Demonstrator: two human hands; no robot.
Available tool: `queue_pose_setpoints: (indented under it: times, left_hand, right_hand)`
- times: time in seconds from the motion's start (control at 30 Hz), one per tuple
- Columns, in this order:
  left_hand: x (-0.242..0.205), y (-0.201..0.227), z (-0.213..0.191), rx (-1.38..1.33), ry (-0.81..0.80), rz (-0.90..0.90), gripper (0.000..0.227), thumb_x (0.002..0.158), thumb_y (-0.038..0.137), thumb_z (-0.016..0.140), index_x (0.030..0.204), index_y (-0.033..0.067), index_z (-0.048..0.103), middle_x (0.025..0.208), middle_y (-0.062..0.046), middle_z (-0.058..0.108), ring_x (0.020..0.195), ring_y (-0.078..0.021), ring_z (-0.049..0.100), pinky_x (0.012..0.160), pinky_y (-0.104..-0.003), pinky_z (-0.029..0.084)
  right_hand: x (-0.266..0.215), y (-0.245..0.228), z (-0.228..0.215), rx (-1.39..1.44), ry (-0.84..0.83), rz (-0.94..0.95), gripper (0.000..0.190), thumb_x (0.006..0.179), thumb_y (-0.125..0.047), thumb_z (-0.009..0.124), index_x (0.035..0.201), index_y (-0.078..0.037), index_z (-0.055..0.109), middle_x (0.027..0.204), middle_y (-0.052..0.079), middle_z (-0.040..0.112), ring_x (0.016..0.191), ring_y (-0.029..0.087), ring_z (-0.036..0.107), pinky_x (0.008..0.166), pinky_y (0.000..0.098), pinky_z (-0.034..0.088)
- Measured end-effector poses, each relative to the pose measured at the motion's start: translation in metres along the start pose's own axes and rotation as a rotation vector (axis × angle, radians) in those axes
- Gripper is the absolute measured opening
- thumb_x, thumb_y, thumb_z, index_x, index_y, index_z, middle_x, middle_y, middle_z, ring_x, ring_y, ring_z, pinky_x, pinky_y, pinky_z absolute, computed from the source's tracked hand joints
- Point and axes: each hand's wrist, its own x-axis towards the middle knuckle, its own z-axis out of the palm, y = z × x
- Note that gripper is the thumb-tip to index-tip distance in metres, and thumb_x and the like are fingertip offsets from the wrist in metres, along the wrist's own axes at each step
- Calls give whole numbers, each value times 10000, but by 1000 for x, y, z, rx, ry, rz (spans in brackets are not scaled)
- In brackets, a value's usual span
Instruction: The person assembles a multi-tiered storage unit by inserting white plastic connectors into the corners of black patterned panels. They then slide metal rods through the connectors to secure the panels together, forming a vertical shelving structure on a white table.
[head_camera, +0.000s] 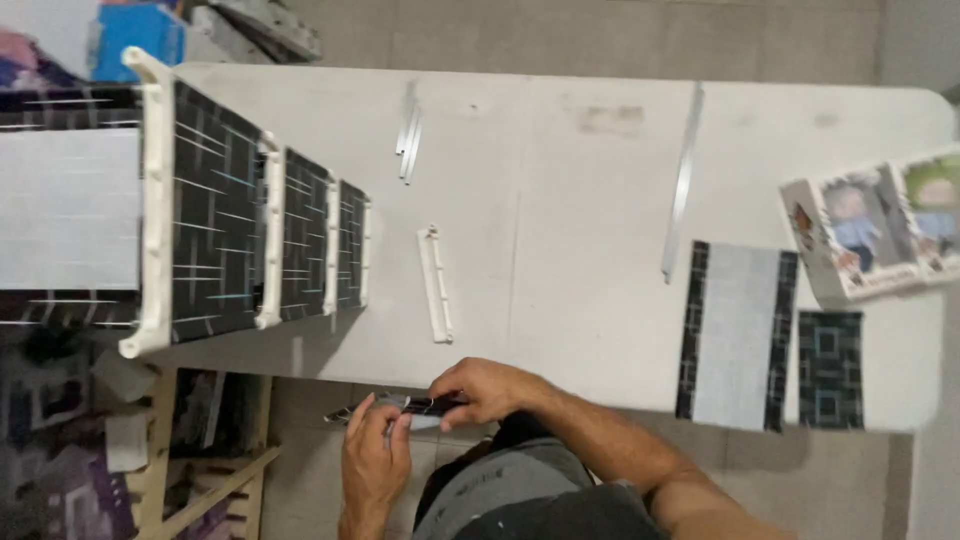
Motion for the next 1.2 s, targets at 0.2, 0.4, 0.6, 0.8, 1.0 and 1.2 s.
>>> queue_pose_setpoints:
  times: [0.2, 0.4, 0.6, 0.8, 1.0, 1.2]
  left_hand:
    - [24, 12, 15, 44, -666, -169, 423, 784, 361, 776, 1163, 212, 661, 1003, -56, 720, 942, -260, 657, 798, -391, 484]
    - [32, 53, 56, -224, -899, -82, 252, 876, 231, 733, 1097, 135, 807, 1088, 15, 812, 995, -136, 715, 855, -272, 518]
    - [37, 131, 112, -521, -634, -6, 178, 884, 19, 758, 1062, 10, 747, 841, -193, 781, 767, -269, 718, 779, -414, 549]
    - [52, 228, 152, -461, -692, 92, 178, 895, 38, 752, 1072, 50, 749, 899, -147, 806, 828, -273, 760, 812, -422, 567]
    - [52, 258, 175, -387, -739, 15, 155, 903, 51, 745, 1057, 56, 765, 902, -149, 813, 844, -286, 758, 827, -437, 556]
    - [46, 268, 179, -331, -709, -76, 149, 919, 52, 728, 1063, 59, 765, 916, -148, 816, 862, -285, 751, 847, -445, 545]
  right_hand:
    - [-114, 1, 41, -127, 707, 110, 235, 994, -322, 658, 1036, -94, 700, 823, 8, 688, 714, 137, 621, 645, 291, 482]
    - [-260, 23, 82, 2, 1111, 514, 197, 945, -286, 708, 857, -133, 620, 761, -53, 548, 690, 91, 492, 642, 286, 397]
    - [-363, 50, 109, 396, 1661, 413, 214, 826, -65, 835, 1013, -64, 730, 773, 41, 738, 699, 135, 680, 650, 290, 557]
    - [-496, 185, 74, 655, 2276, 263, 225, 912, -79, 780, 1104, -42, 670, 853, 90, 718, 729, 204, 742, 608, 354, 634]
    - [-563, 299, 57, 986, 2492, 361, 315, 966, -161, 751, 1245, -99, 617, 990, 123, 699, 815, 264, 732, 596, 389, 608]
    - [-571, 327, 45, 975, 2478, 615, 290, 950, -144, 761, 1200, -70, 634, 963, 159, 695, 777, 301, 736, 540, 390, 611]
